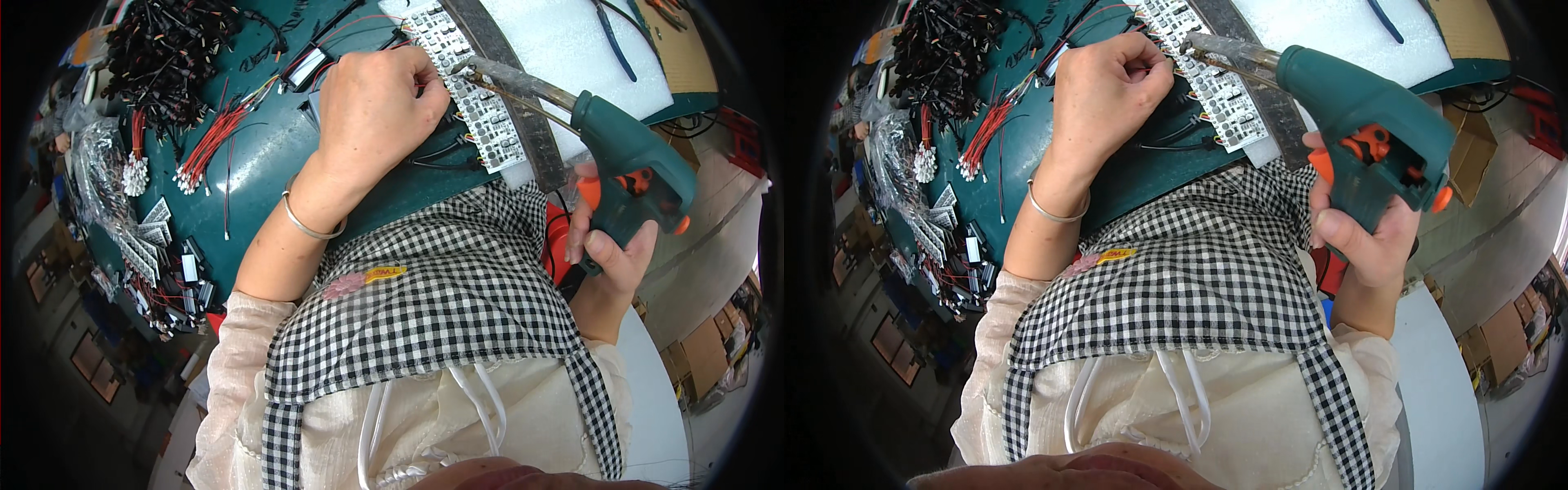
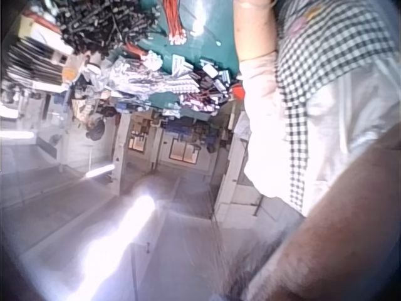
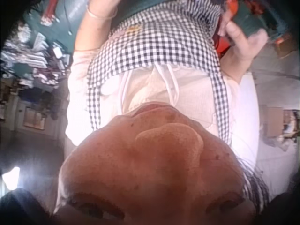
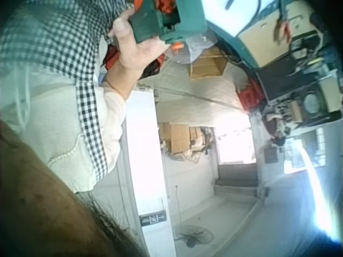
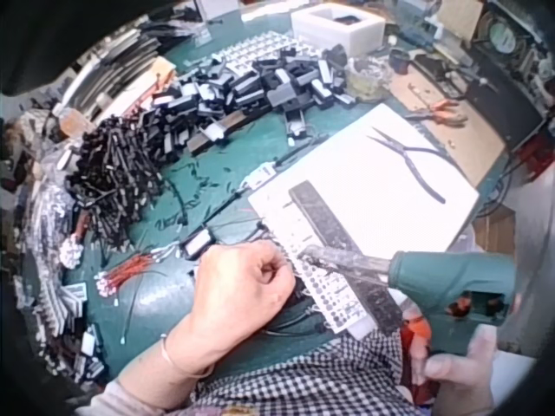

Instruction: The person uses a soldering iron to attach wires to a circuit board. They repeatedly pick up wires, position them on the board, and apply heat to secure the connections. The person works on multiple wires and circuit boards throughout the clip.

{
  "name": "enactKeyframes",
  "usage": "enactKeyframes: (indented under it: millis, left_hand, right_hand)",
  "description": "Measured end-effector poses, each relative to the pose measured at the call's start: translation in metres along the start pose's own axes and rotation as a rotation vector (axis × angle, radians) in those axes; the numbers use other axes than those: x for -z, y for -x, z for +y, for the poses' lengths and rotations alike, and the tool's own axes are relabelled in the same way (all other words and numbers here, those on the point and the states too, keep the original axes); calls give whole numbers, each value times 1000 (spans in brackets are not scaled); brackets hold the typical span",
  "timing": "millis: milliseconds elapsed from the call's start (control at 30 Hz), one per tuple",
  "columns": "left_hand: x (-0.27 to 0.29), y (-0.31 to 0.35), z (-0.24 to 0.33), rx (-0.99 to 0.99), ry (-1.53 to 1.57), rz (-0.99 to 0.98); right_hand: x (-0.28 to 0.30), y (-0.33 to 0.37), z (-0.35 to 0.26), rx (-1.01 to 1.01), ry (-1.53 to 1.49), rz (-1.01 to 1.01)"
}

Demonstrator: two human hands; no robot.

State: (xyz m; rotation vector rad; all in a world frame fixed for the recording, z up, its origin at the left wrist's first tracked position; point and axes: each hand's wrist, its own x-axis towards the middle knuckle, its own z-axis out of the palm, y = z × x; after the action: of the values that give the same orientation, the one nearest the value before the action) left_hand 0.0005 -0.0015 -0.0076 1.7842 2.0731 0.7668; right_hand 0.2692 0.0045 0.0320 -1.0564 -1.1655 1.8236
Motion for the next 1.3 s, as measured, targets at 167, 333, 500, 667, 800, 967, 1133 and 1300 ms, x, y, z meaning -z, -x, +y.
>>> enactKeyframes:
  millis: [167,333,500,667,800,967,1133,1300]
  left_hand:
    - [1,1,1,19,-9,-12]
    - [2,3,2,-14,-15,-11]
    - [17,9,4,-55,-80,-15]
    - [66,25,-6,-154,-126,-37]
    - [80,37,-26,-93,-117,-125]
    - [98,16,-40,-40,55,-131]
    - [64,-71,-76,-83,-114,239]
    - [45,-120,-113,-11,-303,319]
  right_hand:
    - [0,-5,-4,39,-23,1]
    - [1,-7,-8,77,20,-23]
    - [7,-9,-10,116,23,-67]
    - [14,-9,-12,154,-14,-85]
    - [13,-13,-13,190,-51,-65]
    - [13,-18,-16,233,-45,-113]
    - [11,-19,-11,273,-99,-127]
    - [-1,-16,-9,304,-154,-102]
